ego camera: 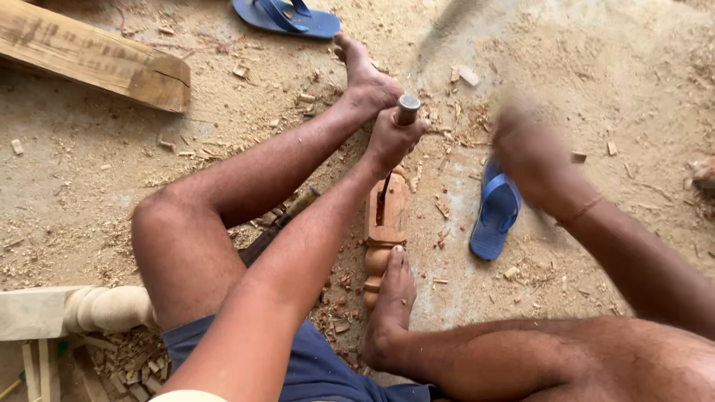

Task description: The person sits on the ground holding a turned wooden baluster between their feet and lap, and cuts a rectangular mortise in it. They hold a chisel in the recess with one hand and repeatedly strike it with a claw hammer, repositioning the chisel to deepen and widen the slot, with wood chips accumulating around the work.

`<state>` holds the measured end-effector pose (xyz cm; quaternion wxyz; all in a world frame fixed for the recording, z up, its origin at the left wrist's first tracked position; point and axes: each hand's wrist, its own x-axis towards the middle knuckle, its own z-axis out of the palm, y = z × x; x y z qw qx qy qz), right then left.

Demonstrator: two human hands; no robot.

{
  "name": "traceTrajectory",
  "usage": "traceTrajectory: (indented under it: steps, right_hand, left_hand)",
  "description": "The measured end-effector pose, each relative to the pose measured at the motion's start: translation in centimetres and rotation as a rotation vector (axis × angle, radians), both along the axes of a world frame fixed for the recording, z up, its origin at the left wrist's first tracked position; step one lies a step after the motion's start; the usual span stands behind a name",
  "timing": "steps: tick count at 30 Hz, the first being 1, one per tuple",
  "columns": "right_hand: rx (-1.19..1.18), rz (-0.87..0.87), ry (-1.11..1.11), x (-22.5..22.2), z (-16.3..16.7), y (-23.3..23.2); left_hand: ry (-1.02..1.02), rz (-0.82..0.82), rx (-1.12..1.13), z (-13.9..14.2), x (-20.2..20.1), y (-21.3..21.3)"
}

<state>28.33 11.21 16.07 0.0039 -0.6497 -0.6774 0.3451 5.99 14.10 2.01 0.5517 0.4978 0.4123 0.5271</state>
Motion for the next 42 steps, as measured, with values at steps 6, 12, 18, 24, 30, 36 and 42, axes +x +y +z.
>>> traceTrajectory:
  steps: [6, 12, 18, 24, 30, 36, 42]
  right_hand:
    - [0.082, -0.202, 0.398, -1.9, 8.3, 0.6]
    - [0.306, -0.168, 0.905, -3.3, 6.0, -0.8]
    - [-0.053, -0.163, 0.358, 0.1, 6.2, 1.0]
    - [0.213, -0.34, 0.85, -5.0, 6.2, -1.4]
    - [-0.01, -0.228, 0.177, -3.3, 8.3, -2.1]
    - [0.052, -0.213, 0.351, -2.3, 4.7, -2.5]
    - [0.153, -0.054, 0.2, -3.4, 7.8, -2.6]
  left_hand:
    - [-0.054, -0.16, -0.131, 0.3, -0.6, 0.3]
    - [-0.16, -0.291, -0.119, -0.1, -1.3, 0.3]
    - [-0.148, -0.245, -0.151, -0.9, -0.7, 0.3]
    - [-0.073, -0.182, -0.15, -1.5, -0.6, 0.0]
    - [-0.066, -0.156, -0.061, -1.9, -0.3, -0.6]
    - [-0.053, -0.173, -0.106, -2.8, -0.3, -0.6]
    - [-0.073, -0.226, -0.128, -2.4, -0.4, -0.9]
